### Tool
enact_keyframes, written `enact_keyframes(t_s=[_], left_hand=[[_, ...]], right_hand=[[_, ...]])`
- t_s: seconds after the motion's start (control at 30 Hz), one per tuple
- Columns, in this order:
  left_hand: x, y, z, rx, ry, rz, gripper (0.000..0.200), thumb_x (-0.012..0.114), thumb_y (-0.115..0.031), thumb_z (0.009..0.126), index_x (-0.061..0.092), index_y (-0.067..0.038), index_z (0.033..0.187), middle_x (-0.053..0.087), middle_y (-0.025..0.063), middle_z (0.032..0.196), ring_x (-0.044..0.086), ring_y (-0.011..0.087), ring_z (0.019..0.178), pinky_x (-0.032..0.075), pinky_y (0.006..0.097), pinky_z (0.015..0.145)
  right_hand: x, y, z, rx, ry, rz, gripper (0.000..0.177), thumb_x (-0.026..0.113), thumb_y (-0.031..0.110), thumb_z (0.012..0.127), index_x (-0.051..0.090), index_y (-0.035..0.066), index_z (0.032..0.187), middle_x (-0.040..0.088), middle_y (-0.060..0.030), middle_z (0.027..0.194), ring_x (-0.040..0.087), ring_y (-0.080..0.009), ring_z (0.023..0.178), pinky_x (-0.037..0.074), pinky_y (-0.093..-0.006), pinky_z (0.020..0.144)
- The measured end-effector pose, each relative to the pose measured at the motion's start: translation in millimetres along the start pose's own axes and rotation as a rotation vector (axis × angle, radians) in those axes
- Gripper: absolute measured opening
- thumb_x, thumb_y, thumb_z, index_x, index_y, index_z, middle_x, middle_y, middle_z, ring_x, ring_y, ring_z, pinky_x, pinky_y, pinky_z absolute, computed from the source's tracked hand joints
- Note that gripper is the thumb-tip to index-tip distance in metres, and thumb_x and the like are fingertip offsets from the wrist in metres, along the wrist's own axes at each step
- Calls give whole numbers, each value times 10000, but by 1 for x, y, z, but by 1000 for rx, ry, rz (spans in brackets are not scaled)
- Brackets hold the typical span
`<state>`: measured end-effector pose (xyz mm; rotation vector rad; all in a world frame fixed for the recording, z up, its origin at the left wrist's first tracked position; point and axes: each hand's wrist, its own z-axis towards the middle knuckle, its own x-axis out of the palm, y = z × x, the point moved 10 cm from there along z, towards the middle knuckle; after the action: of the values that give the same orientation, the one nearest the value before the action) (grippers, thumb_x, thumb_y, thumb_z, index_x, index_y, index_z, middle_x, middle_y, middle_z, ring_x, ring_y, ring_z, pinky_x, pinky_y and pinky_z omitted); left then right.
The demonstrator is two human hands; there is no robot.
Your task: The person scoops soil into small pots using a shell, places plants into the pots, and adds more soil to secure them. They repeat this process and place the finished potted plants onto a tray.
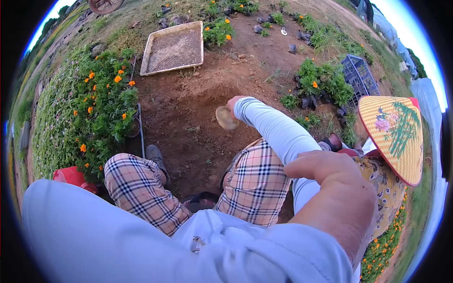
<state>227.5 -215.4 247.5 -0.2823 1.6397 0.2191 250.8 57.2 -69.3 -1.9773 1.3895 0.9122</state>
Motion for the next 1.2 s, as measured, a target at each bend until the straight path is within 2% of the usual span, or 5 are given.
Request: enact_keyframes(t_s=[0.27, 0.4, 0.57, 0.8, 1.2], left_hand=[[-19, 26, 16, -149, -64, 61, 378, 532, -190, 676, 494, -111, 1044, 512, 60, 701, 504, 201, 614, 393, 295, 525], [4, 97, -1, -233, -89, 75, 442, 542, -176, 700, 437, -104, 1123, 533, 102, 746, 523, 237, 636, 418, 326, 557], [91, 196, -13, -457, -57, -427, 443, 502, -163, 768, 377, -77, 1184, 563, 134, 863, 552, 217, 730, 423, 299, 686], [190, 279, 16, -567, -169, -883, 428, 465, -236, 822, 349, -81, 1205, 542, 123, 954, 503, 159, 893, 388, 255, 781], [244, 285, -4, -673, 113, -1032, 427, 428, -187, 839, 298, -100, 1235, 488, 127, 1066, 460, 173, 992, 389, 283, 815]], right_hand=[[-30, -37, -5, -40, -289, 238, 345, 514, 254, 678, 556, 125, 995, 583, -137, 896, 555, -257, 852, 432, -337, 757], [-28, -120, -31, -104, -657, 1431, 234, 529, 162, 709, 570, -53, 793, 586, -112, 631, 560, -139, 493, 454, -232, 448], [118, -127, -73, 226, -758, 1846, 263, 504, 190, 745, 557, -45, 853, 588, -117, 649, 547, -134, 460, 433, -226, 416], [343, -54, -98, 571, -395, 1127, 424, 489, 342, 741, 561, -69, 816, 563, -208, 762, 550, -310, 715, 430, -358, 654], [322, -116, -122, 591, -827, 1501, 328, 502, 273, 748, 563, -22, 880, 527, -193, 962, 525, -292, 852, 393, -331, 756]])
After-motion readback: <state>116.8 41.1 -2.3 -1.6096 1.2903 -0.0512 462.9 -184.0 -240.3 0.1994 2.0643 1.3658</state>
